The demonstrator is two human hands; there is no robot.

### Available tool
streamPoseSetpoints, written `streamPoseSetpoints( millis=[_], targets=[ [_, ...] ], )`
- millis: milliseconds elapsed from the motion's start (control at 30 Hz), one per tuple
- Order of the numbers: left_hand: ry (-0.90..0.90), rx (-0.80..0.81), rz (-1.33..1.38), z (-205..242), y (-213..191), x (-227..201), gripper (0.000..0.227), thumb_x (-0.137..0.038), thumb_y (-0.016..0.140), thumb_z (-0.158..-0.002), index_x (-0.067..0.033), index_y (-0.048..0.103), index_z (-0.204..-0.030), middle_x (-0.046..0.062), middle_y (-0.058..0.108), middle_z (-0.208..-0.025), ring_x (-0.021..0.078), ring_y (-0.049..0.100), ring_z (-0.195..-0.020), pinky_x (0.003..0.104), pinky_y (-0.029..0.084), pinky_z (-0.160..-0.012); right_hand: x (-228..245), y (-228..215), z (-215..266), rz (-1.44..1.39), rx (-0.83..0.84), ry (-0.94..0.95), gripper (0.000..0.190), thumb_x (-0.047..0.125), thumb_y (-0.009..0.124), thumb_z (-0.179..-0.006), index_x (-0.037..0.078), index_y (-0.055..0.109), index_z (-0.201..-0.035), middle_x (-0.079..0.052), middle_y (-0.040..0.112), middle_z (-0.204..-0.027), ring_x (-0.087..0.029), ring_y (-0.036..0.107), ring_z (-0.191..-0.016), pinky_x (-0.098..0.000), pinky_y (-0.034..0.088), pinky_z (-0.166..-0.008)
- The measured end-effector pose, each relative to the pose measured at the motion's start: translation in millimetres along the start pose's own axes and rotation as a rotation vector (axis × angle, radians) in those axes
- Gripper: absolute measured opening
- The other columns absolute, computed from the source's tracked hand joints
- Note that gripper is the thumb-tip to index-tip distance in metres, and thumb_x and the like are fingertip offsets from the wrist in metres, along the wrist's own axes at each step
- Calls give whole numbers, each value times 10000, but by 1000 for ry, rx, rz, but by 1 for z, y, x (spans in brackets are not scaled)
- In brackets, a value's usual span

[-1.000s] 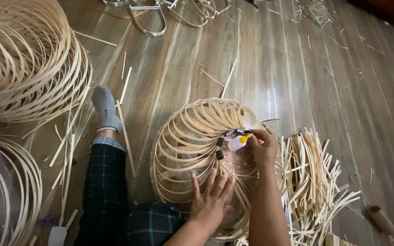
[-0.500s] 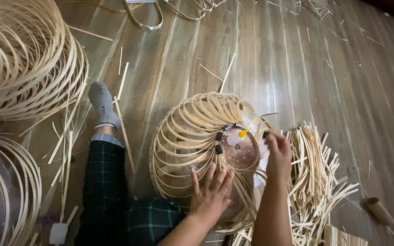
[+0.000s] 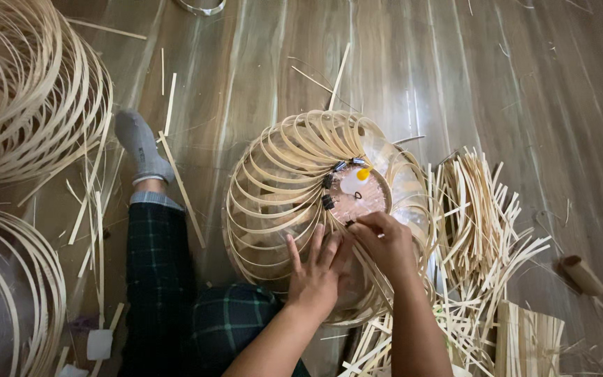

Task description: The person assembles a spherical bamboo lamp by gluing and placing thin bamboo strips onto a frame using a bottle of adhesive and a small tool.

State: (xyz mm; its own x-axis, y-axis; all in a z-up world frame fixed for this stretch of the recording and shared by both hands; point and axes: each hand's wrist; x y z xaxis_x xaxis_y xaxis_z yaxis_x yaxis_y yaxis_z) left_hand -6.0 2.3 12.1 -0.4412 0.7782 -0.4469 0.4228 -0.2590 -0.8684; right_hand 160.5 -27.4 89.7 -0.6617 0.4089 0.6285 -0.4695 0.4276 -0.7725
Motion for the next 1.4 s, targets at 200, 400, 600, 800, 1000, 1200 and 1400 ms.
streamPoseSetpoints(
  millis=[200, 400, 600, 800, 1000, 1200, 1400],
  targets=[
    [-20, 72, 9, -5, -2, 1, 835, -408, 597, -925, -207, 170, -1614, 77, 227, -1635, 355, 9, -1545, 835, -29, -1087, 16, -2, -17, 79, 62, -173, 194, 172, 815, -802, 65, 775, -960, -117, 742, -875, -232, 721, -724, -338, 569, -674],
    [-28, 68, 16, -5, -6, -1, 820, -402, 589, -913, -216, 218, -1621, 80, 244, -1619, 361, 30, -1538, 836, -15, -1080, 25, 1, -25, 65, 146, -127, 191, 189, 818, -788, 74, 782, -936, -121, 740, -844, -239, 726, -705, -347, 568, -656],
    [-32, 86, 18, -4, -3, -2, 805, -400, 588, -912, -207, 237, -1610, 80, 262, -1629, 367, 54, -1542, 835, -16, -1088, 27, 4, -26, 110, 119, -175, 164, 176, 817, -802, 72, 793, -926, -131, 741, -841, -251, 717, -716, -355, 568, -665],
    [-24, 61, 61, -7, -1, 1, 801, -431, 563, -906, -203, 230, -1597, 101, 238, -1617, 368, 2, -1525, 823, -53, -1076, 30, 5, -24, 85, 132, -49, 213, 203, 826, -804, 63, 783, -958, -121, 758, -873, -237, 748, -735, -348, 584, -682],
    [-35, 66, 23, -5, 1, 1, 741, -410, 578, -926, -196, 317, -1587, 66, 242, -1641, 342, 16, -1555, 821, -44, -1106, 20, 12, -19, 38, 115, 4, 327, 195, 844, -801, 60, 751, -1084, -113, 769, -924, -205, 736, -782, -325, 579, -726],
    [-19, 42, 47, -1, -3, 0, 592, -312, 576, -937, -188, 456, -1504, 89, 274, -1624, 359, 85, -1553, 821, -18, -1122, -1, 7, 9, -117, -61, -74, 401, 125, 834, -824, 69, 721, -1205, -73, 767, -1078, -171, 698, -908, -303, 561, -816],
    [-2, -14, 55, 1, -7, -2, 580, -211, 558, -921, -194, 486, -1496, 128, 309, -1579, 385, 134, -1539, 805, 6, -1137, -14, 0, 27, -97, -168, -155, 344, 73, 782, -869, 66, 720, -1208, -73, 764, -1120, -152, 711, -954, -293, 544, -854]
  ],
)
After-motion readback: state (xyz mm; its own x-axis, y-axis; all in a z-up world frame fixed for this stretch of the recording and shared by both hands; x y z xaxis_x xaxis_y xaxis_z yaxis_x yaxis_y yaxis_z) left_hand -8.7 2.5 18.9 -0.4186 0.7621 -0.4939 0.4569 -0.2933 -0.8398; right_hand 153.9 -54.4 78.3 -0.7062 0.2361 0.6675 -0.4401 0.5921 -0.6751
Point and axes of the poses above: each hand's wrist, its own z-axis away from the middle knuckle, its own y-axis out of the palm, x = y × z
